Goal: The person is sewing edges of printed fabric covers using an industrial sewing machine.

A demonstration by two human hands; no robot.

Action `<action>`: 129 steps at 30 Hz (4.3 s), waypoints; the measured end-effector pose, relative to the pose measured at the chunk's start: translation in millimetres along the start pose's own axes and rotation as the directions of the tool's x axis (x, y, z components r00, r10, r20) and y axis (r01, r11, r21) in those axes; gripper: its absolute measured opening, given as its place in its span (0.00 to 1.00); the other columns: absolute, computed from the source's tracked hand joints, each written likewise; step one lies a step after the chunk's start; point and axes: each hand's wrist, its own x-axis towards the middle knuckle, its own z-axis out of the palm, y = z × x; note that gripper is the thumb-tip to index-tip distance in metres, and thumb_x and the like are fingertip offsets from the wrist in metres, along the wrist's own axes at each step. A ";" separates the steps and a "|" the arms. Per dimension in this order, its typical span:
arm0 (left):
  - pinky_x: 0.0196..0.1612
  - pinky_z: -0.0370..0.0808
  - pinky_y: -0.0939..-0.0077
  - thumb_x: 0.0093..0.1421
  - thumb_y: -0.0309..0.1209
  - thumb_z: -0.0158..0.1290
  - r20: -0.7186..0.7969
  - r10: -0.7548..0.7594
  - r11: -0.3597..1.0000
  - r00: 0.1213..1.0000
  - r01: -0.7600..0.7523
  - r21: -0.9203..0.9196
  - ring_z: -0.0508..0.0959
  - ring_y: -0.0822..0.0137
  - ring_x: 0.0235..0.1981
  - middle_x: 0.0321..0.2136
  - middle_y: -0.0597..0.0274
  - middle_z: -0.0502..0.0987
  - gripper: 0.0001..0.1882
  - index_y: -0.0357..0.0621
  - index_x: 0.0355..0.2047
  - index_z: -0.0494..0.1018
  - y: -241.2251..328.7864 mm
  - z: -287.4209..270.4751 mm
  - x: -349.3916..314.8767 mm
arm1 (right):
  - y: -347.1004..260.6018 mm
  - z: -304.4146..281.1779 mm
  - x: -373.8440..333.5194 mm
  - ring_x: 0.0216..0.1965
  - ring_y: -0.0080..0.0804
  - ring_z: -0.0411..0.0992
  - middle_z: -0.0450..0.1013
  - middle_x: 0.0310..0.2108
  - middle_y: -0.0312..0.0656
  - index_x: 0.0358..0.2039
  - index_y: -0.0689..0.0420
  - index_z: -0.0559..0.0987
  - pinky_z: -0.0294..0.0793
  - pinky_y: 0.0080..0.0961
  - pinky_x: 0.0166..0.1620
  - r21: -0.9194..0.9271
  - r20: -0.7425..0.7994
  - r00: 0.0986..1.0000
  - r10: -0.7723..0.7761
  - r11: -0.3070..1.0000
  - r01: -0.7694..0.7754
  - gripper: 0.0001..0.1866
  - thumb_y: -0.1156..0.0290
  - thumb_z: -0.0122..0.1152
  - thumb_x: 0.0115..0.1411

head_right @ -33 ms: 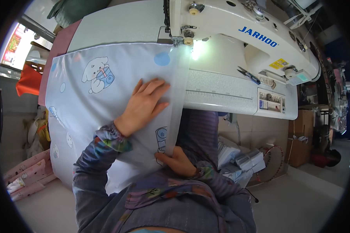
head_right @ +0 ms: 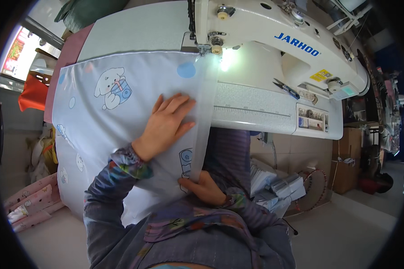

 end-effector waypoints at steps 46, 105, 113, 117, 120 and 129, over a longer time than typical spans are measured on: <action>0.57 0.72 0.66 0.72 0.29 0.47 -0.793 -0.563 0.692 0.233 0.658 -0.298 0.76 0.55 0.51 0.52 0.51 0.78 0.16 0.35 0.55 0.73 -66.1 -9.2 -204.1 | -11.5 5.5 7.3 0.44 0.25 0.76 0.80 0.42 0.40 0.49 0.64 0.78 0.76 0.25 0.49 -0.026 -0.021 0.999 0.045 0.999 -0.046 0.17 0.75 0.69 0.60; 0.53 0.74 0.73 0.64 0.27 0.59 -0.661 -0.559 0.774 0.500 0.602 -0.199 0.78 0.64 0.49 0.49 0.55 0.78 0.19 0.34 0.54 0.75 -268.0 -100.2 -260.8 | -131.4 -62.4 92.1 0.23 0.26 0.74 0.77 0.23 0.40 0.66 0.54 0.70 0.72 0.25 0.30 -0.779 -0.079 0.964 -0.252 0.619 0.099 0.27 0.70 0.59 0.67; 0.49 0.73 0.75 0.62 0.30 0.63 -0.617 -0.759 0.640 0.209 0.416 -0.646 0.79 0.65 0.43 0.44 0.56 0.81 0.19 0.26 0.47 0.78 -303.9 -112.0 -168.8 | -150.5 -70.5 130.3 0.53 0.47 0.71 0.71 0.55 0.44 0.42 0.57 0.81 0.72 0.38 0.52 -0.970 0.194 0.730 -0.655 -0.019 0.241 0.14 0.63 0.68 0.59; 0.44 0.76 0.68 0.61 0.35 0.63 -0.689 -0.631 0.674 0.356 0.691 -0.261 0.83 0.61 0.39 0.41 0.49 0.84 0.22 0.24 0.45 0.77 -323.2 -118.5 -136.1 | -152.7 -72.1 142.9 0.62 0.52 0.63 0.68 0.61 0.46 0.50 0.53 0.78 0.55 0.55 0.66 -0.970 0.239 0.739 -0.630 -0.112 0.218 0.22 0.55 0.67 0.60; 0.47 0.76 0.62 0.60 0.36 0.62 -0.709 -0.591 0.617 0.384 0.781 -0.091 0.83 0.47 0.43 0.40 0.40 0.83 0.22 0.26 0.45 0.77 -333.0 -119.2 -114.6 | -145.8 -67.0 147.3 0.64 0.52 0.62 0.64 0.65 0.47 0.59 0.48 0.74 0.48 0.67 0.67 -0.974 0.225 0.750 -0.622 -0.160 0.160 0.30 0.48 0.64 0.61; 0.45 0.76 0.55 0.61 0.37 0.61 -0.716 -0.558 0.521 0.420 0.849 0.092 0.81 0.38 0.41 0.39 0.37 0.81 0.20 0.31 0.45 0.76 -325.8 -106.2 -121.1 | -140.9 -70.2 161.9 0.64 0.49 0.61 0.61 0.67 0.46 0.63 0.43 0.73 0.48 0.74 0.64 -0.983 0.139 0.702 -0.699 -0.181 0.015 0.30 0.47 0.61 0.62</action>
